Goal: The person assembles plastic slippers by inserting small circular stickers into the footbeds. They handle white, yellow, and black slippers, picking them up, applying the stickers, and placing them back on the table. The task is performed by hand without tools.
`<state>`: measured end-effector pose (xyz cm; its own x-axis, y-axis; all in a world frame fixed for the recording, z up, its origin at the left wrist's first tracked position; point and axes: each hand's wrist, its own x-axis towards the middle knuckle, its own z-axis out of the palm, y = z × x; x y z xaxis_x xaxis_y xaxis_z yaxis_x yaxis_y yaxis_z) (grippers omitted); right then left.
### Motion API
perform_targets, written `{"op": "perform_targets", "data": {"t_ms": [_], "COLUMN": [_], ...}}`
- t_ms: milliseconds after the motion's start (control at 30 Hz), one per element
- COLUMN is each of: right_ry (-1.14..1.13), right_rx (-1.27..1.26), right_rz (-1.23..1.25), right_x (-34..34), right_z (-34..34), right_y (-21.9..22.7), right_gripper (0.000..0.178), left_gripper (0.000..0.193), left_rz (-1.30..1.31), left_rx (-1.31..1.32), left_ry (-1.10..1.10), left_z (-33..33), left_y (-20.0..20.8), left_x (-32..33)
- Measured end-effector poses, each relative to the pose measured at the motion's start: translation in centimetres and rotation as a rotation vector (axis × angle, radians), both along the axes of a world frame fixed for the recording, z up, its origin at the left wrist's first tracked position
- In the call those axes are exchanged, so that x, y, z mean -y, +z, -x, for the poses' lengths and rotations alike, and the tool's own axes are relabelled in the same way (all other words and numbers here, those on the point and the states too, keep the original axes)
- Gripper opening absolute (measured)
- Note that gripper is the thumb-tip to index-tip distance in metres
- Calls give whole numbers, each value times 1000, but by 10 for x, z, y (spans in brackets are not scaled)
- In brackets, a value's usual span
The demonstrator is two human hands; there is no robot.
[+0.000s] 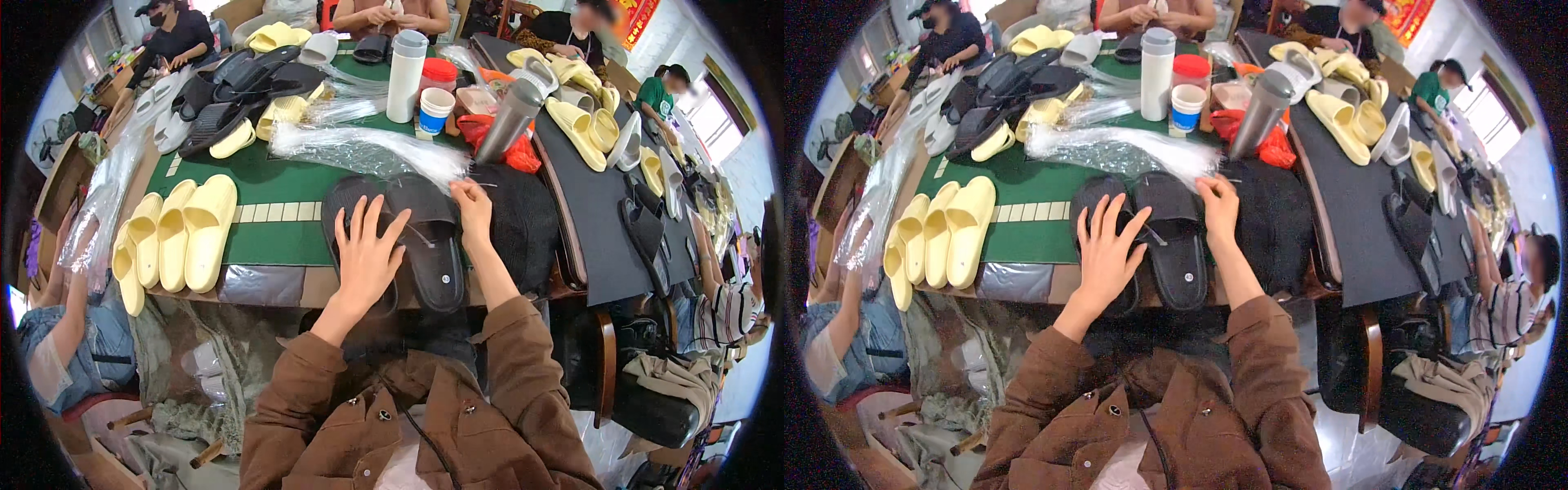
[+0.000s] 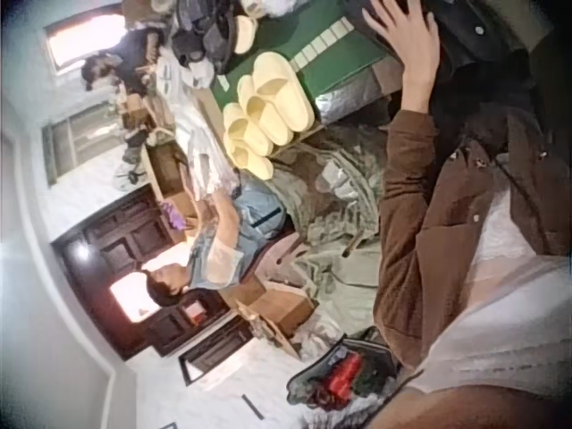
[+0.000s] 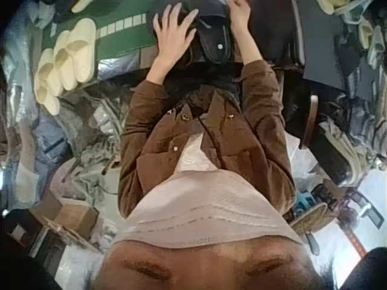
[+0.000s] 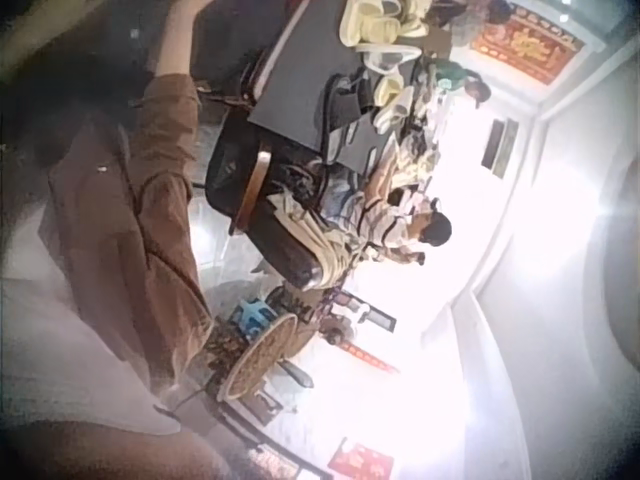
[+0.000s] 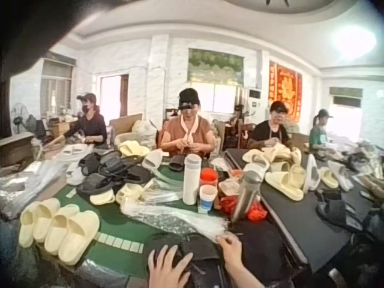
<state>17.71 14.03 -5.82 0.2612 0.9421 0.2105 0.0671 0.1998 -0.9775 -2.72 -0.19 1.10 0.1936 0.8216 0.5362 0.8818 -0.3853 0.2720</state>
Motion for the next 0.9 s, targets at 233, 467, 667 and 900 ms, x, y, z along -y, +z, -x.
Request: {"op": "perform_targets", "data": {"t_ms": [233, 467, 667, 900], "right_ry": [57, -53, -41, -18], "right_rx": [339, 322, 223, 224], "right_rz": [2, -160, -126, -164], "right_x": [-4, -10, 0, -2], "right_z": [18, 14, 22, 17], "right_y": [20, 6, 12, 8], "right_gripper": [15, 14, 13, 17], "left_gripper": [64, 74, 56, 48], "left_rz": [4, -12, 6, -16], "left_rx": [-37, 9, 410, 377], "left_ry": [28, 33, 9, 144], "left_z": [1, 4, 18, 13], "left_y": [-2, 3, 7, -1], "left_x": [7, -4, -42, -44]}}
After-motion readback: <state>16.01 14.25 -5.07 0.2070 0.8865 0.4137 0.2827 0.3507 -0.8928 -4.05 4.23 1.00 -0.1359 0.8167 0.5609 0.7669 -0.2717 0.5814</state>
